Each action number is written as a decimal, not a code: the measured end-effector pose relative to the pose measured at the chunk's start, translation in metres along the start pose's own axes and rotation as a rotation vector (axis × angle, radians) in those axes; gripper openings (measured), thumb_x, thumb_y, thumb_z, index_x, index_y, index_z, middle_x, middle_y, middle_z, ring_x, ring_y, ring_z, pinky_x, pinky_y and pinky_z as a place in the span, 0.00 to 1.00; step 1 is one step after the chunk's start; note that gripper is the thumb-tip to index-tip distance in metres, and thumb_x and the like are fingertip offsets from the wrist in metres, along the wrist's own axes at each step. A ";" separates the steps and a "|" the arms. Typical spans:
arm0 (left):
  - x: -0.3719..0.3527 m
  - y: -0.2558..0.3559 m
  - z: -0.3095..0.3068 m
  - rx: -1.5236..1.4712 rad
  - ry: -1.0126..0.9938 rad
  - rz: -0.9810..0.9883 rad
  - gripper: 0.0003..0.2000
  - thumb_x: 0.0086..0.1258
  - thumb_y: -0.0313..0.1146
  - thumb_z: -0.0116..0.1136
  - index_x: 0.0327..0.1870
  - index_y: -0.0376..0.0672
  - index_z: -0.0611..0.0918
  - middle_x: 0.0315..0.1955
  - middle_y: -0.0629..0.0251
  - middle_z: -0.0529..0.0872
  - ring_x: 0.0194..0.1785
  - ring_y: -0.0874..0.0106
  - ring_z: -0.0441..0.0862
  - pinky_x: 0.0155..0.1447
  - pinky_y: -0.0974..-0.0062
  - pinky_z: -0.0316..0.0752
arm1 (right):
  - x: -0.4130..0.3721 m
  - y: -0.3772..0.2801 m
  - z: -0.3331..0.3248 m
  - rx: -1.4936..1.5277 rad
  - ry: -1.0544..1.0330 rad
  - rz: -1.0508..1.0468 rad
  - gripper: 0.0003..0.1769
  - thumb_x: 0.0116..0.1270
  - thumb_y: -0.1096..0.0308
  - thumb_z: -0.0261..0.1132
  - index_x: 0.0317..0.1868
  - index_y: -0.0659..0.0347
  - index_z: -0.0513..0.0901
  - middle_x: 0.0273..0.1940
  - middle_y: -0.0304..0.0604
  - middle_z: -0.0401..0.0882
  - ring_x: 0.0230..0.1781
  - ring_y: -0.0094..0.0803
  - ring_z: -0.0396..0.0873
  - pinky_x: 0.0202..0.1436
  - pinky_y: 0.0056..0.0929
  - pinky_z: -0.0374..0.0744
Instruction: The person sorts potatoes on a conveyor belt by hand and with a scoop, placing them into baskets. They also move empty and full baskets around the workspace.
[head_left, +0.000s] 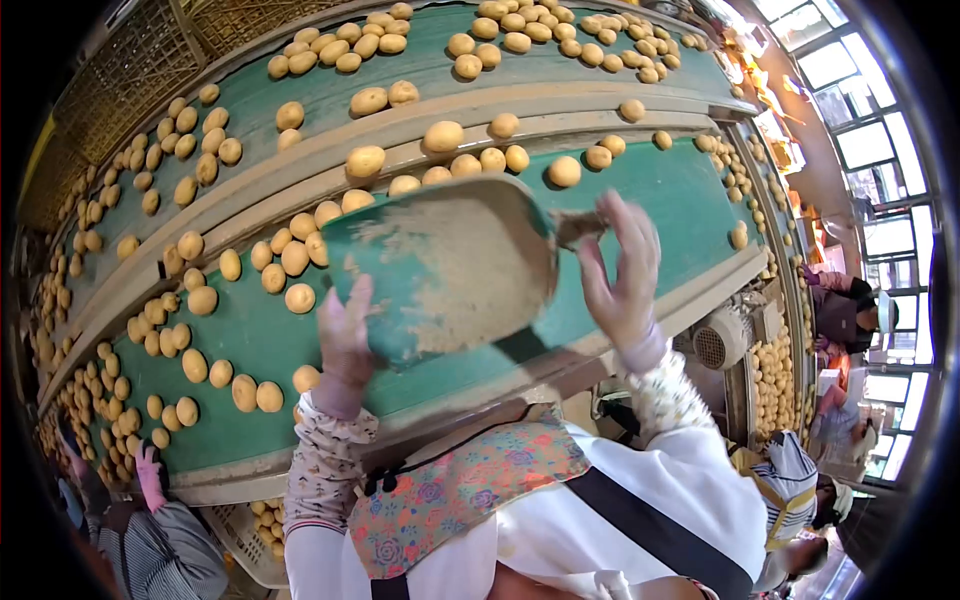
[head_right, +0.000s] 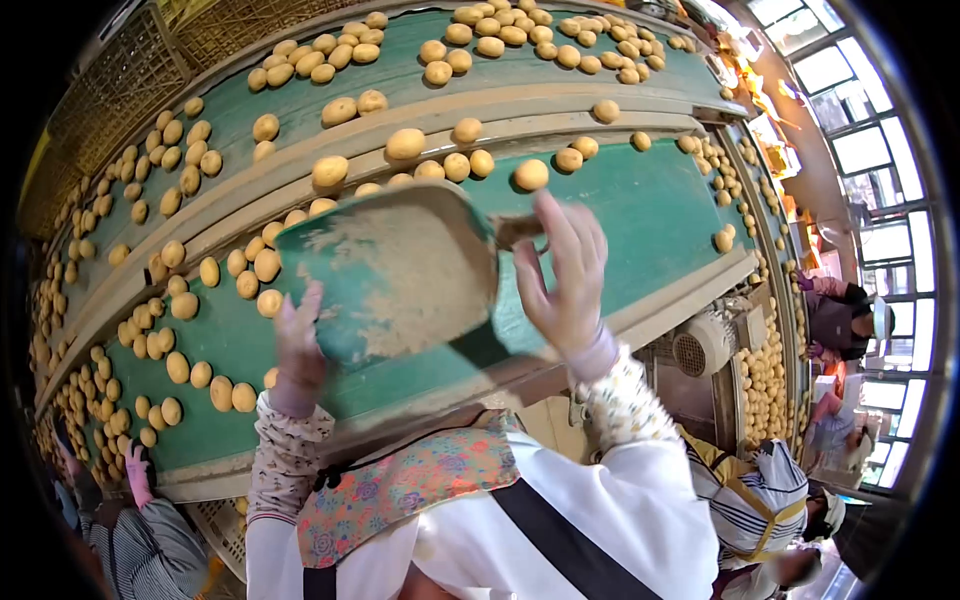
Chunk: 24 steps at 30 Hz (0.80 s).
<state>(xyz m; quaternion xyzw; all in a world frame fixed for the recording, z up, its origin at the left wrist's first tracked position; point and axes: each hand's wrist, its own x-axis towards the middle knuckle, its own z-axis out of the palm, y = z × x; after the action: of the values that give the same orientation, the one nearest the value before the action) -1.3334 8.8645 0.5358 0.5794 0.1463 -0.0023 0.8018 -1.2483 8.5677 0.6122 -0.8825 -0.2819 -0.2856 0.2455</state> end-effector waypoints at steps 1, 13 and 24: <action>-0.002 -0.007 0.001 -0.262 0.060 0.034 0.13 0.77 0.33 0.54 0.56 0.35 0.76 0.46 0.66 0.83 0.43 0.78 0.80 0.50 0.77 0.78 | -0.033 -0.018 0.004 0.171 0.123 0.220 0.31 0.66 0.70 0.63 0.69 0.63 0.68 0.53 0.47 0.79 0.56 0.42 0.77 0.60 0.40 0.73; -0.027 -0.024 0.006 -0.179 -0.060 0.020 0.12 0.76 0.34 0.56 0.54 0.37 0.75 0.37 0.73 0.80 0.34 0.85 0.72 0.36 0.84 0.69 | -0.029 -0.002 -0.024 -0.184 0.034 0.240 0.25 0.67 0.55 0.65 0.59 0.60 0.77 0.54 0.50 0.80 0.51 0.44 0.79 0.63 0.45 0.71; -0.043 -0.045 -0.161 0.597 0.247 0.557 0.25 0.66 0.31 0.64 0.63 0.34 0.73 0.60 0.53 0.76 0.65 0.59 0.72 0.69 0.63 0.66 | -0.030 0.121 -0.080 -0.944 -0.662 0.914 0.27 0.61 0.42 0.64 0.46 0.57 0.87 0.43 0.53 0.86 0.46 0.48 0.85 0.50 0.44 0.81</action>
<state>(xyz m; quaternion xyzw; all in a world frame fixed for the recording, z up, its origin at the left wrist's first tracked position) -1.4194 8.9927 0.4582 0.7994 0.0723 0.2415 0.5454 -1.2201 8.4225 0.6172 -0.9636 0.2079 0.0358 -0.1642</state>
